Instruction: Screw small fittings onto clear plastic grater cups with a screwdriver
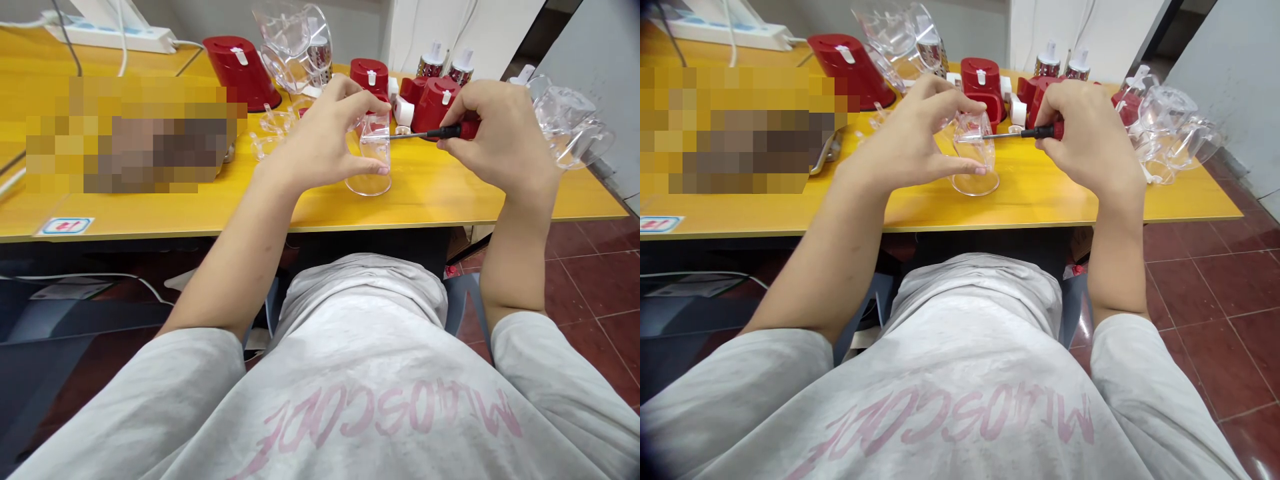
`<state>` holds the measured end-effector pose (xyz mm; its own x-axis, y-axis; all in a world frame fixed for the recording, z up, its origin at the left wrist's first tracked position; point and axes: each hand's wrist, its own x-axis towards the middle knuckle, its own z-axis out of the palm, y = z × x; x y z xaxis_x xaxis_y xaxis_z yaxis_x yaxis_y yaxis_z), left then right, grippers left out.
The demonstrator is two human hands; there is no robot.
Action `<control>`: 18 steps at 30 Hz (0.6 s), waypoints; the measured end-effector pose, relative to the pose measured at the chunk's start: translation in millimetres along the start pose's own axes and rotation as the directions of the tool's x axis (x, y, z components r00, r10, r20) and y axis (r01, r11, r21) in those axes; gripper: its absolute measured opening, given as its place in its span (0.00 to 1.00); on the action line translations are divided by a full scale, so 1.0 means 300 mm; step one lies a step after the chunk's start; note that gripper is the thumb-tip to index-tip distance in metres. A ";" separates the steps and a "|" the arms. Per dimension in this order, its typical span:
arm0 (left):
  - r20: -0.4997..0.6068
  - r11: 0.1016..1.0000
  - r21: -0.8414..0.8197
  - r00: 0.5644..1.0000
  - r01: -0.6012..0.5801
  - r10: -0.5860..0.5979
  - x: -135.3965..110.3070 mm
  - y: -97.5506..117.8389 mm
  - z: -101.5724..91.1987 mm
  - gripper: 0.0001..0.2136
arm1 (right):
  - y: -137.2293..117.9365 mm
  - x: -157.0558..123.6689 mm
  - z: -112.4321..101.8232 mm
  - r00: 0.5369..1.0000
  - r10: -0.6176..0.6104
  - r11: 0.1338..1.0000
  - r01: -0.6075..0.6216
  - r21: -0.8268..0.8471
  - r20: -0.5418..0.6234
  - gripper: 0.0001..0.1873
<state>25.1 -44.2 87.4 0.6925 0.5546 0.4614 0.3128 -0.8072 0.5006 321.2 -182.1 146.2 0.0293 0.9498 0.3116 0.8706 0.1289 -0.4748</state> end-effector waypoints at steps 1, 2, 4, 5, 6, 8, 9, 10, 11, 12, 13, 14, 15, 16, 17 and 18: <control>-0.004 1.000 0.001 1.000 -0.002 0.002 -0.001 0.000 0.001 0.36 | -0.002 -0.002 -0.002 1.000 -0.002 1.000 0.002 -0.010 0.003 0.16; -0.005 1.000 0.002 1.000 -0.001 0.001 -0.001 0.000 0.001 0.36 | -0.002 -0.003 -0.005 1.000 -0.008 1.000 0.008 -0.021 0.009 0.16; 0.001 1.000 0.006 1.000 0.009 -0.009 0.000 0.001 0.000 0.35 | -0.001 -0.007 -0.012 1.000 -0.027 0.999 0.027 -0.033 0.016 0.12; 0.006 1.000 0.008 1.000 0.015 -0.015 0.002 0.001 -0.001 0.36 | 0.001 -0.008 -0.015 0.999 -0.041 0.999 0.041 -0.031 0.017 0.10; 0.010 1.000 0.011 1.000 0.020 -0.020 0.004 0.002 -0.001 0.36 | 0.004 -0.010 -0.018 0.998 -0.057 0.998 0.058 -0.025 0.015 0.08; 0.021 0.999 0.017 0.999 0.027 -0.027 0.008 0.002 -0.003 0.37 | 0.012 -0.011 -0.023 0.996 -0.093 0.996 0.093 -0.005 0.012 0.09; 0.027 0.999 0.021 0.999 0.028 -0.028 0.009 0.002 -0.004 0.38 | 0.017 -0.012 -0.025 0.994 -0.108 0.994 0.108 0.007 0.013 0.11; 0.035 0.999 0.024 0.999 0.026 -0.026 0.009 0.001 -0.005 0.38 | 0.022 -0.011 -0.026 0.993 -0.118 0.993 0.118 0.018 0.018 0.13; 0.047 0.999 0.027 0.999 0.021 -0.022 0.009 0.001 -0.006 0.38 | 0.026 -0.011 -0.026 0.992 -0.124 0.992 0.123 0.031 0.021 0.14; 0.062 0.999 0.029 0.998 0.013 -0.015 0.008 0.000 -0.007 0.39 | 0.029 -0.011 -0.026 0.992 -0.125 0.991 0.123 0.047 0.028 0.14; 0.075 1.000 0.030 0.997 0.005 -0.007 0.007 -0.001 -0.008 0.39 | 0.031 -0.010 -0.025 0.992 -0.121 0.991 0.119 0.063 0.035 0.14; 0.084 1.000 0.029 0.996 -0.002 -0.001 0.006 -0.001 -0.009 0.40 | 0.032 -0.010 -0.025 0.992 -0.116 0.991 0.113 0.077 0.044 0.14; 0.093 1.000 0.027 0.996 -0.006 0.003 0.005 -0.001 -0.010 0.41 | 0.031 -0.010 -0.024 0.992 -0.113 0.990 0.109 0.085 0.049 0.14; 0.100 1.000 0.025 0.995 -0.007 0.004 0.004 -0.001 -0.011 0.41 | 0.029 -0.011 -0.023 0.992 -0.113 0.990 0.109 0.086 0.048 0.13; 0.104 1.000 0.022 0.995 -0.005 0.002 0.004 -0.001 -0.012 0.41 | 0.026 -0.012 -0.023 0.992 -0.115 0.991 0.111 0.081 0.048 0.13; 0.106 1.000 0.019 0.994 -0.001 -0.001 0.004 -0.001 -0.013 0.41 | 0.023 -0.013 -0.022 0.992 -0.118 0.991 0.115 0.072 0.046 0.12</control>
<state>23.3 -42.5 90.8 0.7572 0.5309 0.3806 0.3244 -0.8114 0.4863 330.3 -186.9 147.2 -0.0962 0.9400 0.3275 0.8307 0.2570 -0.4938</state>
